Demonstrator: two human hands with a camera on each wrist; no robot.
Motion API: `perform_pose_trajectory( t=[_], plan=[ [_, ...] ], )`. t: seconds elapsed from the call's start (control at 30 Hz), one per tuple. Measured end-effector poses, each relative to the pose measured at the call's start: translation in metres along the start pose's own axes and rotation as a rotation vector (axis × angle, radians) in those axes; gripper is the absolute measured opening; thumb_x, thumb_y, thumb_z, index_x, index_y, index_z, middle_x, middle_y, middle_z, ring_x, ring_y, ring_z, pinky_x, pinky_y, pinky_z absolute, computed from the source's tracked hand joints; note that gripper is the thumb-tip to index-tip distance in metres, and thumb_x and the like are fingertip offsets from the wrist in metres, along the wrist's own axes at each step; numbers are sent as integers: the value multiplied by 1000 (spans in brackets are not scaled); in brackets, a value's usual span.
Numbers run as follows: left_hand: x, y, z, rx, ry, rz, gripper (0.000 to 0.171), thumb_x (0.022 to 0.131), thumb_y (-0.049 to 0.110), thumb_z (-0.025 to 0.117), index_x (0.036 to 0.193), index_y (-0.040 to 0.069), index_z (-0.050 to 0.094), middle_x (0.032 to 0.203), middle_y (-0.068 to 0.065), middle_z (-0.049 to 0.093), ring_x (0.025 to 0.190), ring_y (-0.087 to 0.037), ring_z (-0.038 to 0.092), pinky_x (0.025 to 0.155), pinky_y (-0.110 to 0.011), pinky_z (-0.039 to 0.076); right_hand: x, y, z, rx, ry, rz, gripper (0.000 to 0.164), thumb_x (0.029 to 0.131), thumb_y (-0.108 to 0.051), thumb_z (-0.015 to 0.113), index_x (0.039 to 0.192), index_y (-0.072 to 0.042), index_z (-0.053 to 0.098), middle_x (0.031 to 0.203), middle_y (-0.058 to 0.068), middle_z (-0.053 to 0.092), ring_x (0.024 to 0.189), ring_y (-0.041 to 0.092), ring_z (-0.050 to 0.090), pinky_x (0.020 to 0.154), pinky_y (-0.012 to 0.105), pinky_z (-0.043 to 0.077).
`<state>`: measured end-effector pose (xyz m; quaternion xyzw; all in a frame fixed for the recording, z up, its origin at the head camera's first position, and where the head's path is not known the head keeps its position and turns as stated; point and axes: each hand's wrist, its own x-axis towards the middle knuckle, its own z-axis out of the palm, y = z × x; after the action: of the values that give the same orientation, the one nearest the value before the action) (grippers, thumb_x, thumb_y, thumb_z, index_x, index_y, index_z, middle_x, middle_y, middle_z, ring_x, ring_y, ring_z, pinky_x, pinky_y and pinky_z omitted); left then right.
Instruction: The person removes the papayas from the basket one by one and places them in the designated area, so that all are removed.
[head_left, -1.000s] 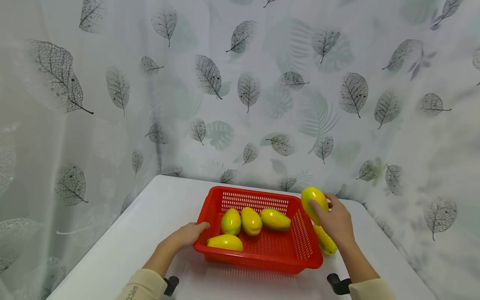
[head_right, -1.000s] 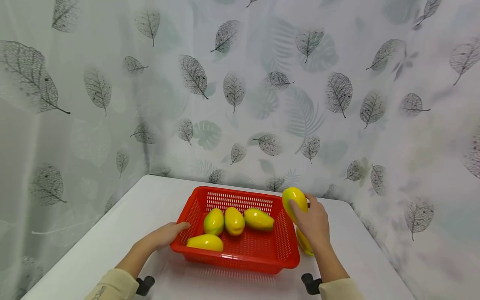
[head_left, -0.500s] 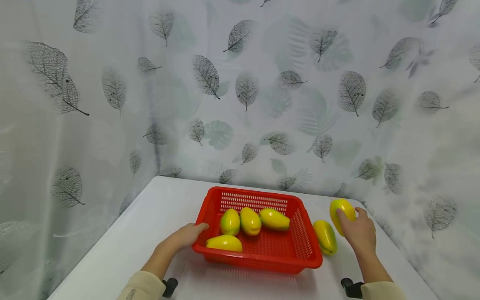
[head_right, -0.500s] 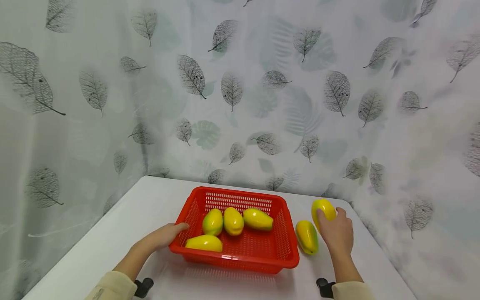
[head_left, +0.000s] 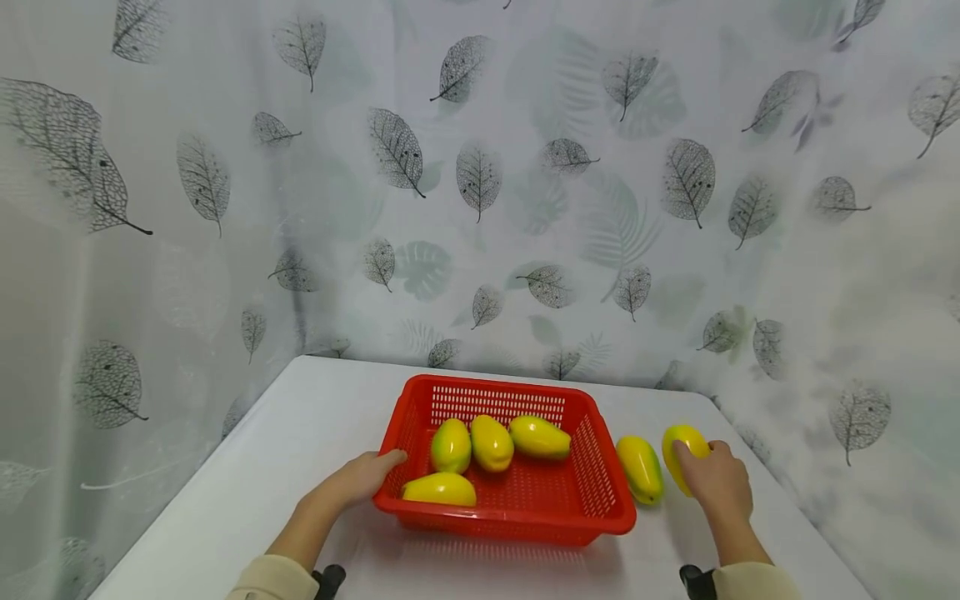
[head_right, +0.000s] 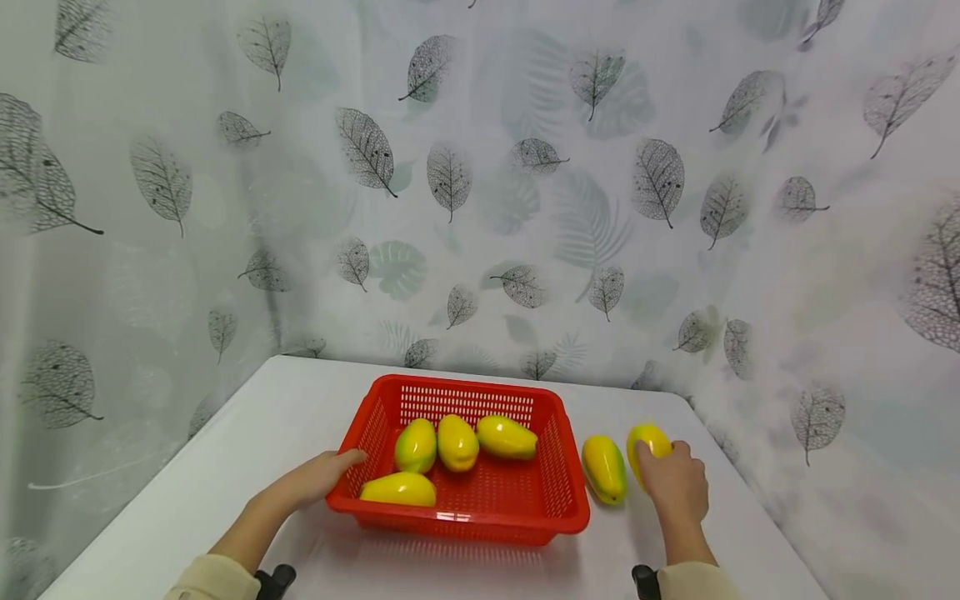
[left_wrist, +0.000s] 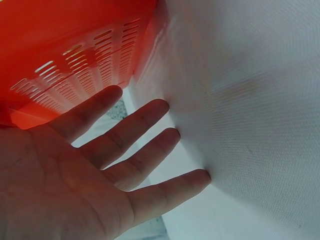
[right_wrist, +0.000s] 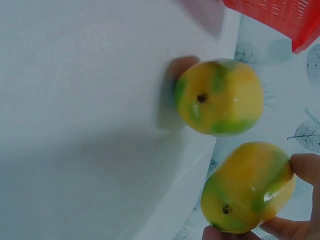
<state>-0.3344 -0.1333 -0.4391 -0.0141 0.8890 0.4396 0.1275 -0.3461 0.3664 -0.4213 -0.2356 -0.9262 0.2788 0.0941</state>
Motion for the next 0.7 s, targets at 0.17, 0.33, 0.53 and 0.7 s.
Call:
perform_pose_trajectory(
  t=[0.17,0.33,0.53,0.7],
  plan=[
    [-2,1,-1,1,7,-1,44,101,41,51,117,2,62,78,-4,69,74,-16,65,81,-35,58,0,5,5,-32,-28,42,83,99,-54,43,141,16,34,128,41,49,112,52,55,83,58,50],
    [-1,2,0,-4,0,-1,44,102,42,50,117,2,63,78,-4,69,74,-16,65,81,-35,58,0,11,9,-42,-34,66,83,98,-54,44,140,17,35,131,41,48,114,54,55,85,60,50],
    [0,2,0,-3,-11,-4,45,103,42,48,116,2,64,79,-3,70,76,-16,64,81,-35,57,2,15,15,-42,-28,71,83,97,-54,47,139,17,35,131,41,48,114,54,55,86,61,50],
    [3,-1,0,11,-9,-8,45,103,42,47,114,2,64,78,-4,69,76,-16,63,80,-34,56,3,15,21,-48,-36,88,84,98,-53,47,140,18,35,130,41,48,114,53,55,90,62,50]
  ],
)
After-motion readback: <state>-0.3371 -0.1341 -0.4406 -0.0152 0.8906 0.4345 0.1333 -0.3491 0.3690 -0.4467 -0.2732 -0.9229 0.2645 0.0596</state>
